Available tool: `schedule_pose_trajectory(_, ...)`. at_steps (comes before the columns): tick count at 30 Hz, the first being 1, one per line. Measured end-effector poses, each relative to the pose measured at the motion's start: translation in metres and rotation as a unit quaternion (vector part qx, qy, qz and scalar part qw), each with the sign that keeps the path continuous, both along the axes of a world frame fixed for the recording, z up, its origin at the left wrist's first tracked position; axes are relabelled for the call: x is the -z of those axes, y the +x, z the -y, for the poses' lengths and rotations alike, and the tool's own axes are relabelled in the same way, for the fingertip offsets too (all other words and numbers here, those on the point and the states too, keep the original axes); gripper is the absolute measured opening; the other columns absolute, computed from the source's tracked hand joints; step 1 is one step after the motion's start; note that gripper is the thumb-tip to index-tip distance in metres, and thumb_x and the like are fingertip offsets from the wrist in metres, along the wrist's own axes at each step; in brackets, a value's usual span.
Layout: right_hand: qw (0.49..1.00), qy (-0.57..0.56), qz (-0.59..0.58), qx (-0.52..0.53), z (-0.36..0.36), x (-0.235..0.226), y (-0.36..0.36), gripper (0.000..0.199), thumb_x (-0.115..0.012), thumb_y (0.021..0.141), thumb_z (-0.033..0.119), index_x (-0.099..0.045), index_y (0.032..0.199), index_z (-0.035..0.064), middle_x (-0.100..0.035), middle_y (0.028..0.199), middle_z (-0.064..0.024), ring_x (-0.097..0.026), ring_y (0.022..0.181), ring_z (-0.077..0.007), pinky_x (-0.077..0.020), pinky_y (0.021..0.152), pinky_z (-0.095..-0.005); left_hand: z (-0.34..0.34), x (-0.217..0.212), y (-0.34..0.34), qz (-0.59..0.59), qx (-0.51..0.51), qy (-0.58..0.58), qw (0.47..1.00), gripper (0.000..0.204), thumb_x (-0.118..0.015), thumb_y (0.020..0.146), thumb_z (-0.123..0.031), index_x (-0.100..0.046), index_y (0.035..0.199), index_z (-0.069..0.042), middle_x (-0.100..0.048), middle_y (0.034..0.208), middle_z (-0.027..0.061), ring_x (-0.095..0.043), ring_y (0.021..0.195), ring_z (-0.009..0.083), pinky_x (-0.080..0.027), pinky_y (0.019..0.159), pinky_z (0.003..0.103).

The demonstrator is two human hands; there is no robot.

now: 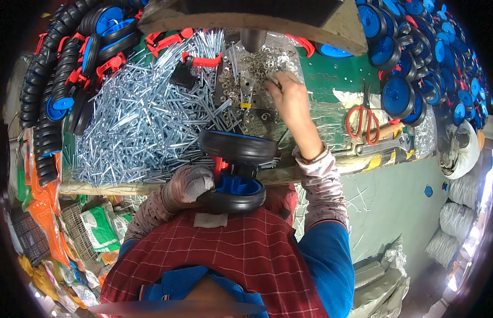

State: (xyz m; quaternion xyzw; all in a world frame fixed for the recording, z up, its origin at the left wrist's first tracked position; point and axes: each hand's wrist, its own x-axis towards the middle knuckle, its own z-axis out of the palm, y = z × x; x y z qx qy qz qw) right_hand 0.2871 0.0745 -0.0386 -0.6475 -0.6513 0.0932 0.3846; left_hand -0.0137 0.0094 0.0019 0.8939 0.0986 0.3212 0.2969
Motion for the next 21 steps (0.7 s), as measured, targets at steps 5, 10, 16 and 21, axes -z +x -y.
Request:
schedule_pose_trajectory(5,0.998,-0.003,0.063,0.008,-0.013,0.001,-0.002,0.023,-0.078,0.078,0.011,-0.068,0.092,-0.0035,-0.066,0.079,-0.0175,-0.062,0.067,-0.0325,-0.0498,0.063,-0.0349,-0.004,0.011,-0.004,-0.005,-0.010,-0.032,0.999,0.033,-0.073,0.068,-0.006,-0.058,0.097,-0.004,-0.065,0.085,0.0109,-0.067,0.071,0.0283,-0.056,0.056,0.037)
schedule_pose_trajectory(10,0.983,-0.103,-0.137,0.061,-0.005,0.000,0.003,0.016,-0.076,0.084,0.011,-0.071,0.092,-0.0024,-0.069,0.072,-0.0060,-0.060,0.059,-0.0125,-0.0460,0.056,-0.0269,-0.007,0.008,-0.004,-0.017,-0.016,-0.055,0.998,0.031,-0.074,0.067,-0.008,-0.060,0.094,-0.005,-0.064,0.084,0.0100,-0.067,0.072,0.0287,-0.056,0.056,0.036)
schedule_pose_trajectory(16,0.936,-0.093,-0.338,0.007,-0.003,0.003,-0.006,0.009,-0.070,0.091,0.008,-0.072,0.089,-0.0011,-0.069,0.074,-0.0001,-0.056,0.065,-0.0029,-0.0426,0.057,-0.0184,-0.009,0.005,-0.003,-0.014,-0.016,-0.051,0.998,0.027,-0.071,0.071,-0.008,-0.060,0.095,-0.005,-0.064,0.084,0.0104,-0.067,0.073,0.0284,-0.056,0.057,0.036)
schedule_pose_trajectory(21,0.961,-0.068,-0.268,0.023,-0.005,0.000,-0.011,0.011,-0.073,0.089,0.010,-0.072,0.092,-0.0006,-0.068,0.072,-0.0046,-0.058,0.064,-0.0060,-0.0447,0.058,-0.0235,-0.007,0.008,-0.005,-0.011,-0.015,-0.037,0.999,0.031,-0.071,0.071,-0.008,-0.058,0.099,-0.004,-0.064,0.085,0.0107,-0.067,0.072,0.0287,-0.057,0.058,0.036)
